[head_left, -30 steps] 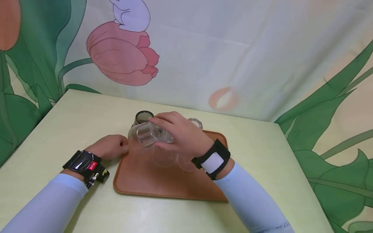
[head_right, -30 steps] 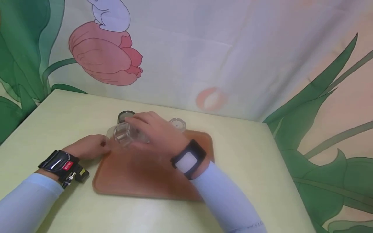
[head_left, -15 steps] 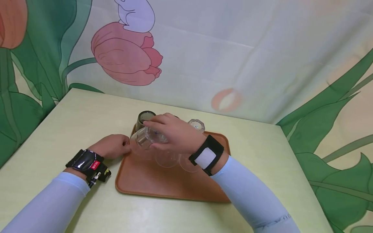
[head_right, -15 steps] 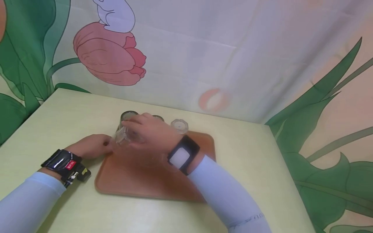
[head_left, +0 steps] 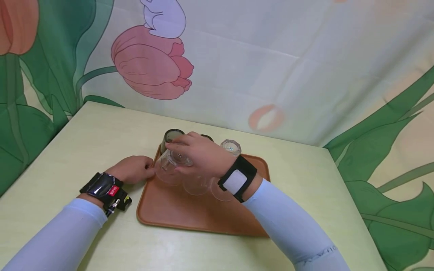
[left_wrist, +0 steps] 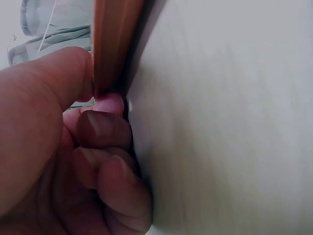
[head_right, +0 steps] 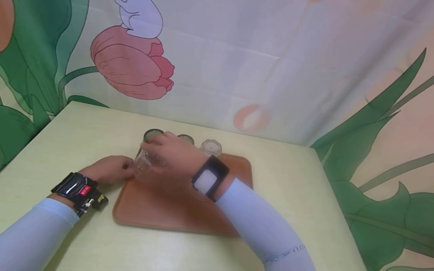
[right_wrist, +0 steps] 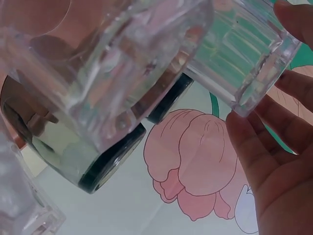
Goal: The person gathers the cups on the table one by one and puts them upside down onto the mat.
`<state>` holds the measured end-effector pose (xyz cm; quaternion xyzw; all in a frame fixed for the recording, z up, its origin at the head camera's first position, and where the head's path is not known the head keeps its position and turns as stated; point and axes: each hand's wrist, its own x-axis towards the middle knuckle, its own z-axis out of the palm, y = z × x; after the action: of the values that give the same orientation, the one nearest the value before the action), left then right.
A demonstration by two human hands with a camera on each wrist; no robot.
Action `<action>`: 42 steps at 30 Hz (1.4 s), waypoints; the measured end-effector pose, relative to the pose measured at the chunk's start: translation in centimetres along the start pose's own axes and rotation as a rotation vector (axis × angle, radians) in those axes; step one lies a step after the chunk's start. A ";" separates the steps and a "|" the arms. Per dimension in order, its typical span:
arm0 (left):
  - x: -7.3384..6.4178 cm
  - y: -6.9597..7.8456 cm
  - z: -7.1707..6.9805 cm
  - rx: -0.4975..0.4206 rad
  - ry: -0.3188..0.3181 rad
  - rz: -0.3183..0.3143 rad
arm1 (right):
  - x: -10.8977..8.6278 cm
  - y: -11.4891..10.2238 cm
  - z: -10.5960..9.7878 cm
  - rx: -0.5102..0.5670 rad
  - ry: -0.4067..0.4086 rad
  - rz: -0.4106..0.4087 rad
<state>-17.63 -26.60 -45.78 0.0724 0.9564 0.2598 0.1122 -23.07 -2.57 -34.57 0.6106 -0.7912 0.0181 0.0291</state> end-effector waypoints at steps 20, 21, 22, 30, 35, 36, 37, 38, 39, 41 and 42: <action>0.5 -0.2 -0.1 -0.005 -0.050 -0.006 | 1.1 -0.3 0.8 0.030 -0.127 0.070; 0.5 -0.2 -0.1 -0.005 -0.056 -0.011 | 1.1 -0.3 0.8 0.032 -0.132 0.070; 0.5 -0.2 -0.1 -0.007 -0.061 -0.016 | 1.2 -0.4 0.9 0.031 -0.136 0.069; 0.5 -0.4 -0.2 -0.013 -0.074 -0.022 | 1.7 -0.4 2.1 0.003 -0.160 0.056; 0.5 -0.5 -0.1 -0.011 -0.073 -0.028 | 1.8 -0.6 2.5 0.006 -0.173 0.064; 0.5 -0.5 -0.1 -0.012 -0.073 -0.030 | 1.9 -0.7 2.5 0.007 -0.173 0.063; 0.5 -0.5 -0.1 -0.014 -0.073 -0.033 | 1.9 -0.7 2.5 0.005 -0.173 0.061; 0.4 -0.5 -0.1 -0.016 -0.073 -0.034 | 1.9 -0.7 2.6 0.004 -0.174 0.059; 0.4 -0.5 -0.1 -0.017 -0.072 -0.036 | 2.0 -0.7 2.6 0.001 -0.175 0.057; 0.3 -0.3 -0.1 -0.019 -0.075 -0.038 | 2.0 -0.8 2.6 -0.003 -0.177 0.056; 0.3 -0.3 -0.1 -0.015 -0.075 -0.032 | 2.1 -0.7 2.6 -0.005 -0.177 0.053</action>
<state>-17.97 -26.86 -45.88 0.0657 0.9506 0.2623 0.1527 -22.94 -4.93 -37.06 0.5885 -0.8066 -0.0371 -0.0397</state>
